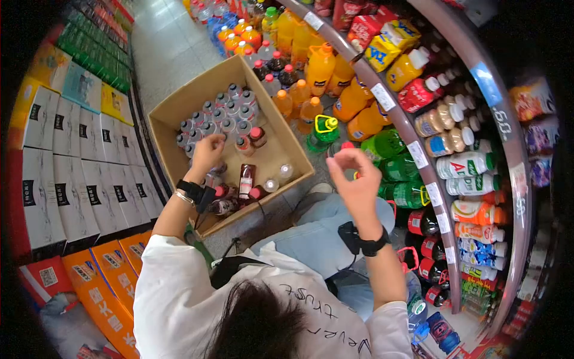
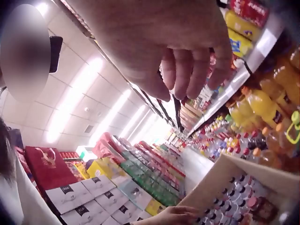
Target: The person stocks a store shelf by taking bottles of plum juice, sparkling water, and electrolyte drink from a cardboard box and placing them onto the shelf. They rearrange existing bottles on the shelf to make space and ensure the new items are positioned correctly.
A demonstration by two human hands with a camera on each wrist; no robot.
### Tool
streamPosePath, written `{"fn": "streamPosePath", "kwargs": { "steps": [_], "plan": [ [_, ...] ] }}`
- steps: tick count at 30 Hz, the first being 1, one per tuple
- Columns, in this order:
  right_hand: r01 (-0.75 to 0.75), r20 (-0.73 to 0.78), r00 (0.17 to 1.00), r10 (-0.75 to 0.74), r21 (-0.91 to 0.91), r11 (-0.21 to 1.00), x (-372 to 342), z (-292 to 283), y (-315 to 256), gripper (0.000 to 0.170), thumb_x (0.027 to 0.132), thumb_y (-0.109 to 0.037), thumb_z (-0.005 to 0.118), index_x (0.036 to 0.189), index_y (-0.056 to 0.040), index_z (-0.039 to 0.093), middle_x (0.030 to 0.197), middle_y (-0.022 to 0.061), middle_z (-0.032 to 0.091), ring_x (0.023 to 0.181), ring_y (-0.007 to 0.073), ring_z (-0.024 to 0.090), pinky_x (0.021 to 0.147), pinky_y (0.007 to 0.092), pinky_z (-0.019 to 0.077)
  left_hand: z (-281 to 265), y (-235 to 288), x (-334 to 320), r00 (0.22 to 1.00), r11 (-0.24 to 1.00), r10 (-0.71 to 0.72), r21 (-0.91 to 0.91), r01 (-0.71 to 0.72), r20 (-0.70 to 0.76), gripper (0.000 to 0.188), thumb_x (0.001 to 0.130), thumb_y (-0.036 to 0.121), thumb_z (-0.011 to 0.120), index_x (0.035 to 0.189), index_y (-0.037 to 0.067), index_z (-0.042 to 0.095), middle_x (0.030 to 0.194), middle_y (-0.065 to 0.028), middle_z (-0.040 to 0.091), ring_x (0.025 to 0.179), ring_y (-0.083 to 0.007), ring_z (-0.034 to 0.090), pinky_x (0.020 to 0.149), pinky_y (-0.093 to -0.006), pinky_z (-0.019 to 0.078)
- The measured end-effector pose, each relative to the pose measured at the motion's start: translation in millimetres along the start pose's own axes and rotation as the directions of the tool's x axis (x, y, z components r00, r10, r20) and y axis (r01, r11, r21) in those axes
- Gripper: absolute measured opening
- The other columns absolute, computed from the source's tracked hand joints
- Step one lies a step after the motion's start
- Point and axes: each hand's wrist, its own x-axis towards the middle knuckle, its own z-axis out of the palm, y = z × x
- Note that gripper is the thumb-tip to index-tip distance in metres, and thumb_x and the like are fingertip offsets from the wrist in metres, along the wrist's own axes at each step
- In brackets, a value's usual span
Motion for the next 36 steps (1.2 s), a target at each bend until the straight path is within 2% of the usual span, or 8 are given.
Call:
{"fn": "streamPosePath", "kwargs": {
  "steps": [6, 9, 10, 15, 19, 22, 31, 36],
  "plan": [
    [-0.083, 0.130, 0.989, 0.076, 0.048, 0.995, -4, 54, 23, 0.013, 0.081, -0.005, 0.073, 0.089, -0.0021, 0.064, 0.080, 0.0055, 0.069, 0.071, 0.0137, 0.067, 0.068, 0.0278, 0.0526, 30, -98, -14, 0.919, 0.930, -0.364, 0.106, 0.351, 0.150, 0.037, 0.076, 0.026, 0.076, 0.107, 0.006, 0.071, 0.096, -0.0114, 0.073, 0.087, -0.0244, 0.071, 0.078, -0.0352, 0.0545],
    [-0.102, 0.156, 0.983, 0.101, -0.001, 0.995, -8, 55, 30, 0.013, 0.081, -0.005, 0.074, 0.089, -0.0022, 0.064, 0.080, 0.0056, 0.070, 0.070, 0.0138, 0.067, 0.067, 0.0283, 0.0524, 43, -131, -23, 0.850, 0.870, -0.477, 0.255, 0.421, 0.222, 0.043, 0.073, 0.029, 0.078, 0.107, 0.003, 0.070, 0.100, -0.0142, 0.073, 0.090, -0.0255, 0.071, 0.080, -0.0342, 0.0544],
    [-0.115, 0.158, 0.981, 0.113, -0.001, 0.993, -10, 54, 32, 0.012, 0.081, -0.005, 0.074, 0.089, -0.0023, 0.064, 0.080, 0.0056, 0.069, 0.070, 0.0138, 0.067, 0.067, 0.0283, 0.0523, 70, -204, -16, 0.824, 0.873, -0.454, 0.352, 0.336, 0.339, 0.050, 0.068, 0.033, 0.081, 0.106, 0.002, 0.070, 0.105, -0.0171, 0.071, 0.093, -0.0285, 0.070, 0.081, -0.0356, 0.0546],
    [-0.141, 0.157, 0.977, 0.141, -0.015, 0.990, -14, 48, 40, 0.012, 0.081, -0.005, 0.073, 0.089, -0.0022, 0.064, 0.080, 0.0054, 0.069, 0.071, 0.0132, 0.067, 0.067, 0.0278, 0.0520, 80, -162, -38, 0.779, 0.785, -0.541, 0.521, 0.334, 0.316, 0.055, 0.062, 0.036, 0.083, 0.102, 0.000, 0.070, 0.106, -0.0206, 0.070, 0.097, -0.0326, 0.069, 0.084, -0.0391, 0.0550],
    [-0.169, 0.164, 0.973, 0.164, 0.017, 0.985, -21, 45, 40, 0.011, 0.082, -0.005, 0.072, 0.089, -0.0021, 0.065, 0.080, 0.0053, 0.069, 0.072, 0.0127, 0.067, 0.068, 0.0273, 0.0521, 99, -179, -46, 0.829, 0.782, -0.486, 0.562, 0.270, 0.278, 0.053, 0.060, 0.035, 0.082, 0.097, -0.001, 0.070, 0.105, -0.0232, 0.069, 0.099, -0.0342, 0.068, 0.085, -0.0405, 0.0552],
    [-0.188, 0.181, 0.966, 0.186, -0.008, 0.982, -23, 41, 39, 0.009, 0.083, -0.004, 0.072, 0.089, -0.0019, 0.065, 0.081, 0.0053, 0.069, 0.073, 0.0127, 0.067, 0.070, 0.0268, 0.0524, 97, -178, -44, 0.783, 0.741, -0.551, 0.602, 0.299, 0.289, 0.050, 0.059, 0.033, 0.082, 0.095, -0.001, 0.070, 0.106, -0.0241, 0.069, 0.101, -0.0339, 0.068, 0.085, -0.0403, 0.0557],
    [-0.200, 0.191, 0.962, 0.193, 0.020, 0.980, -31, 32, 40, 0.009, 0.083, -0.004, 0.071, 0.089, -0.0019, 0.066, 0.082, 0.0060, 0.070, 0.074, 0.0132, 0.068, 0.071, 0.0269, 0.0536, 68, -148, -51, 0.730, 0.744, -0.649, 0.376, 0.552, 0.213, 0.059, 0.054, 0.042, 0.085, 0.093, 0.000, 0.070, 0.100, -0.0198, 0.071, 0.095, -0.0316, 0.069, 0.081, -0.0393, 0.0553],
    [-0.163, 0.242, 0.957, 0.158, -0.001, 0.987, -34, 22, 41, 0.012, 0.082, -0.004, 0.071, 0.092, -0.0026, 0.065, 0.084, 0.0064, 0.070, 0.077, 0.0135, 0.068, 0.069, 0.0264, 0.0540, 29, -71, -49, 0.948, 0.916, -0.291, 0.323, 0.238, 0.128, 0.040, 0.057, 0.037, 0.082, 0.075, 0.006, 0.063, 0.076, -0.0136, 0.068, 0.077, -0.0332, 0.067, 0.071, -0.0415, 0.0533]
  ]
}}
